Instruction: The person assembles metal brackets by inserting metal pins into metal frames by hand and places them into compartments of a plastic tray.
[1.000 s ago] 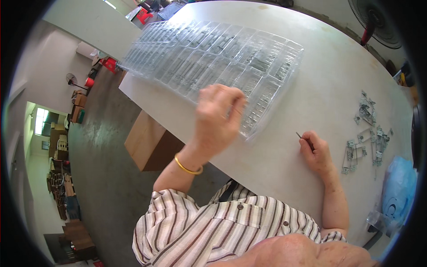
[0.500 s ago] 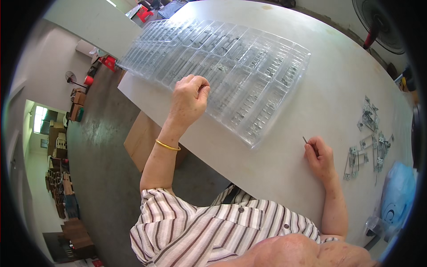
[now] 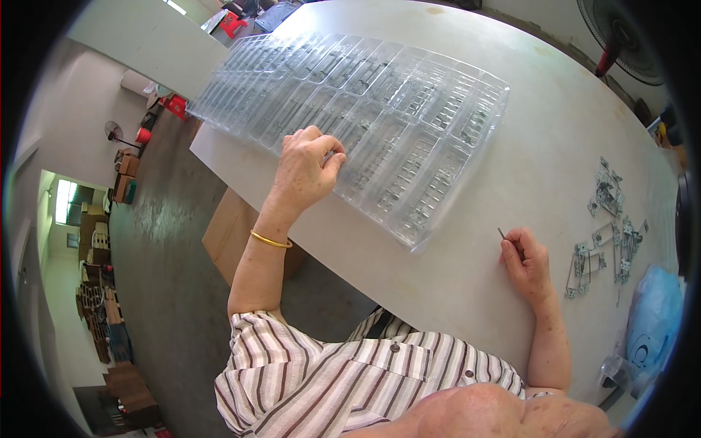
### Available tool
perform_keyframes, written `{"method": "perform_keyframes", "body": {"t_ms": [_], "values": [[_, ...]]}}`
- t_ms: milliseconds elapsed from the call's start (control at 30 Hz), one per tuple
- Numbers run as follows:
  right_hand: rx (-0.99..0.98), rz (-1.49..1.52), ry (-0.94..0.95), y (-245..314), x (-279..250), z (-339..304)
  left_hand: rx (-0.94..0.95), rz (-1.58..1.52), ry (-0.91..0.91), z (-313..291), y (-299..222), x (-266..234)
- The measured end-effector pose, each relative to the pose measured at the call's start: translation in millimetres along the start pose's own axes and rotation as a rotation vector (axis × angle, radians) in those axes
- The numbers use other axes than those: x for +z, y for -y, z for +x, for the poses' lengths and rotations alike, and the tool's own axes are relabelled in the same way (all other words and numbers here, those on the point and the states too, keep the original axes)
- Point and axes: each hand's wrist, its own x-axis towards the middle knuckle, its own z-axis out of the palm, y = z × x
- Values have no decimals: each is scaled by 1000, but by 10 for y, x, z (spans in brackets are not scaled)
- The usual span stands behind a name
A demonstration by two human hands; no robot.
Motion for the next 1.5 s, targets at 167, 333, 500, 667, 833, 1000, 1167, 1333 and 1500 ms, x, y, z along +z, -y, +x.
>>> {"method": "perform_keyframes", "body": {"t_ms": [167, 333, 500, 667, 833, 1000, 1167, 1333, 1500], "values": [[7, -10, -4, 34, 3, 9, 51, 19, -35, 24, 22, 27], [13, -4, 2, 67, -6, 18, 75, 69, -90, 17, -20, -4], [-13, 3, -2, 12, 2, 10, 195, 149, -335, -27, -356, -10], [-9, -2, -42, -32, -1, -9, 693, -146, -405, -334, -1362, 210], [42, 86, -43, 1, 33, 17, 1172, -621, -242, -716, -2249, 870], [93, 283, -126, -146, 30, 47, 1419, -815, -211, -806, -2718, 1472], [121, 497, -150, -179, -6, 72, 1553, -916, -142, -869, -2934, 1834], [52, 469, -153, -286, 17, 78, 1530, -830, -99, -882, -2949, 2092], [78, 416, -123, -327, 10, 42, 1490, -907, -94, -884, -2938, 2216]]}}
